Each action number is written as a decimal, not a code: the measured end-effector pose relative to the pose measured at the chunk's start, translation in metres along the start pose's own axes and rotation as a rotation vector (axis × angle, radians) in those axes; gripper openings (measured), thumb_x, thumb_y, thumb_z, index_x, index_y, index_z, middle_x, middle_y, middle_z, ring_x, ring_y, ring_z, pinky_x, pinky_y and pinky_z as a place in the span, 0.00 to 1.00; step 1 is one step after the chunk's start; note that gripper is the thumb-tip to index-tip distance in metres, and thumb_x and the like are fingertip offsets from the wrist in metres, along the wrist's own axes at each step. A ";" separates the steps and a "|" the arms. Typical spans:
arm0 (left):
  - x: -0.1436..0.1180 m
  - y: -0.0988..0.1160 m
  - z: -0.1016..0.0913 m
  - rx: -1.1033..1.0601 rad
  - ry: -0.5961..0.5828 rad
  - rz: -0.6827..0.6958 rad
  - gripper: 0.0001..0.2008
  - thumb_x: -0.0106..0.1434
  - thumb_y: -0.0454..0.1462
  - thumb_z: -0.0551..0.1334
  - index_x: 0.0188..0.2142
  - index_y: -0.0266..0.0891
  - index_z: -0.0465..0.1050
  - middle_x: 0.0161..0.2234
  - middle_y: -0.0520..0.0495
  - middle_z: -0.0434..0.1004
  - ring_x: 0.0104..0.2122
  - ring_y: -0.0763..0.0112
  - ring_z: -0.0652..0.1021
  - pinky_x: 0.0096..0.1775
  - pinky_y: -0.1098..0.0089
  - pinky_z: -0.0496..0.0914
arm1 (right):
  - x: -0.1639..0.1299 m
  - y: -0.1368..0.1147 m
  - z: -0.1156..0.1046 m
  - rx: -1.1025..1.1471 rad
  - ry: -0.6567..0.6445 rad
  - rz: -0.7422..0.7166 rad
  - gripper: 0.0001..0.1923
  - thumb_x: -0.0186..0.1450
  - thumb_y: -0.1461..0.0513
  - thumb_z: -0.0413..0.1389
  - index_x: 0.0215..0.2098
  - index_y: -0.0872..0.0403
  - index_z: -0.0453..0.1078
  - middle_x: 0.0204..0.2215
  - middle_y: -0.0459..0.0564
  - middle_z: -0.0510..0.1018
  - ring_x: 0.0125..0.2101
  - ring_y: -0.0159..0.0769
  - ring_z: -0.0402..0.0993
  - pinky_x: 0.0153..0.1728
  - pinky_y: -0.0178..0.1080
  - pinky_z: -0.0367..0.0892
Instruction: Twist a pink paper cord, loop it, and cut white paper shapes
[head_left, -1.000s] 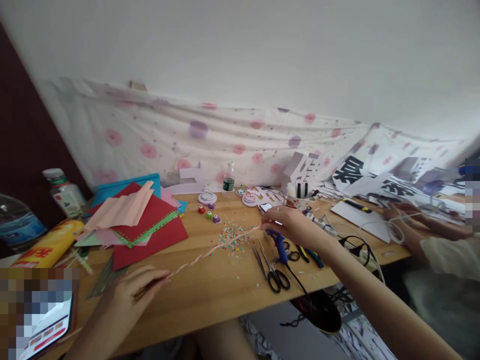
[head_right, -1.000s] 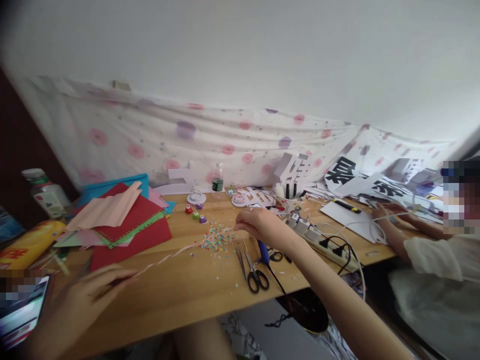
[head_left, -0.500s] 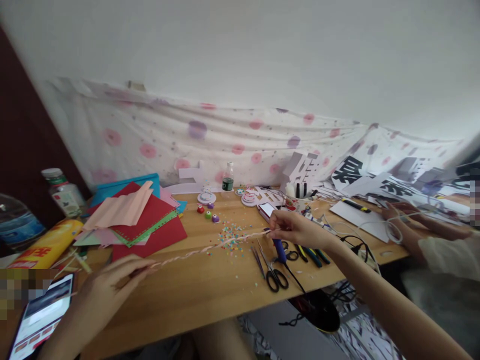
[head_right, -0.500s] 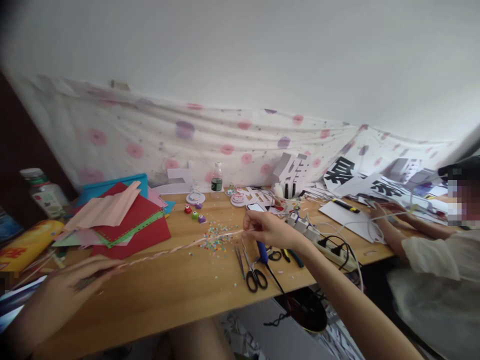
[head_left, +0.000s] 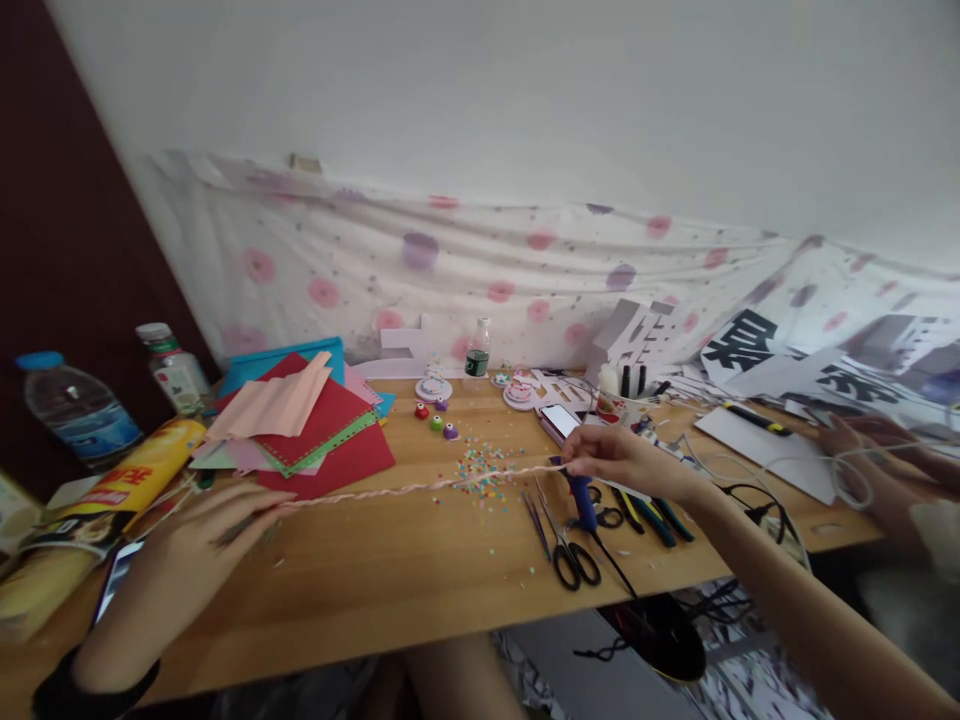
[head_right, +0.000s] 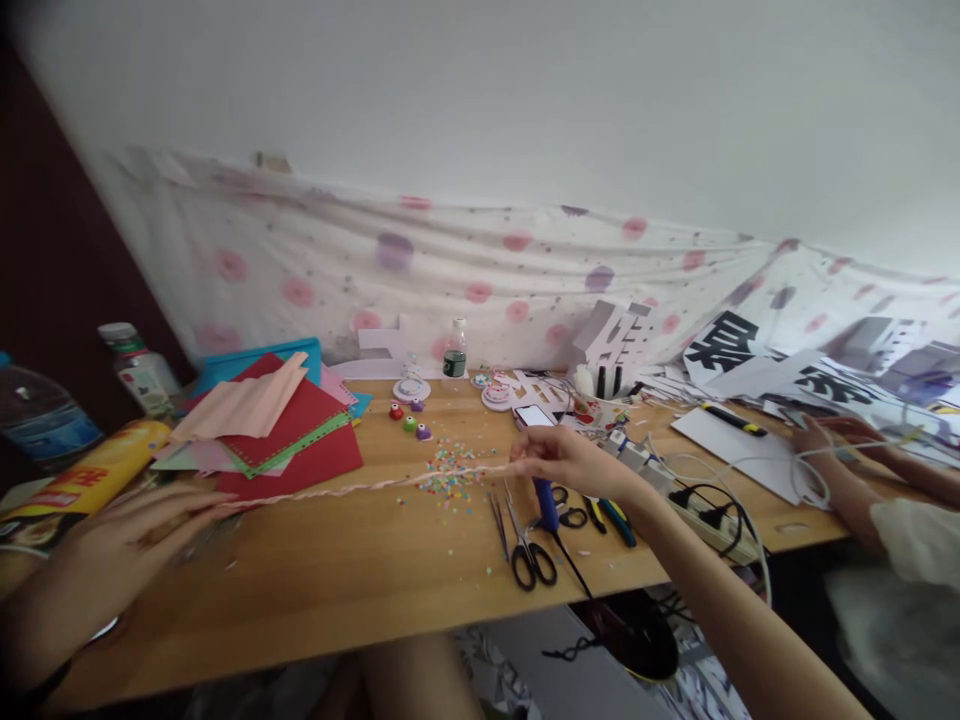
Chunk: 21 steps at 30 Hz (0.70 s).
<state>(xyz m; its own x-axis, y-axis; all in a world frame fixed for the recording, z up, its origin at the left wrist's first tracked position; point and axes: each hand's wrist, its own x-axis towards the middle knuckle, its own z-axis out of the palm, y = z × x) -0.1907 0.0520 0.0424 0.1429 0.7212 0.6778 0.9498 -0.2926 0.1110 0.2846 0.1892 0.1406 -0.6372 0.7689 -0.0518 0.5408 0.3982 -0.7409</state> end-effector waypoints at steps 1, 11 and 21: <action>-0.003 -0.008 0.003 0.048 -0.006 0.070 0.23 0.62 0.36 0.47 0.39 0.56 0.81 0.40 0.55 0.85 0.40 0.63 0.82 0.45 0.63 0.76 | -0.001 0.001 0.000 0.046 -0.007 0.015 0.22 0.59 0.43 0.60 0.31 0.53 0.65 0.18 0.37 0.58 0.20 0.28 0.52 0.22 0.34 0.49; -0.013 -0.046 0.017 0.351 -0.005 0.345 0.27 0.62 0.27 0.43 0.46 0.39 0.79 0.45 0.44 0.83 0.43 0.58 0.80 0.48 0.59 0.72 | -0.013 0.021 -0.012 -0.033 0.019 0.095 0.25 0.63 0.42 0.54 0.26 0.54 0.67 0.19 0.43 0.69 0.21 0.31 0.62 0.25 0.36 0.55; 0.002 -0.020 0.000 0.634 0.013 0.228 0.28 0.65 0.24 0.44 0.42 0.43 0.81 0.34 0.48 0.85 0.30 0.64 0.80 0.28 0.66 0.69 | -0.007 0.047 -0.021 -0.136 0.016 0.098 0.20 0.58 0.46 0.62 0.34 0.54 0.70 0.21 0.41 0.68 0.23 0.32 0.62 0.24 0.35 0.55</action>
<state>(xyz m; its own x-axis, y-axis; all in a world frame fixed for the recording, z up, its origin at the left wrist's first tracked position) -0.2096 0.0596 0.0410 0.3593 0.6767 0.6427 0.8767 -0.0087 -0.4809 0.3262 0.2131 0.1202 -0.5696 0.8148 -0.1083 0.6702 0.3841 -0.6351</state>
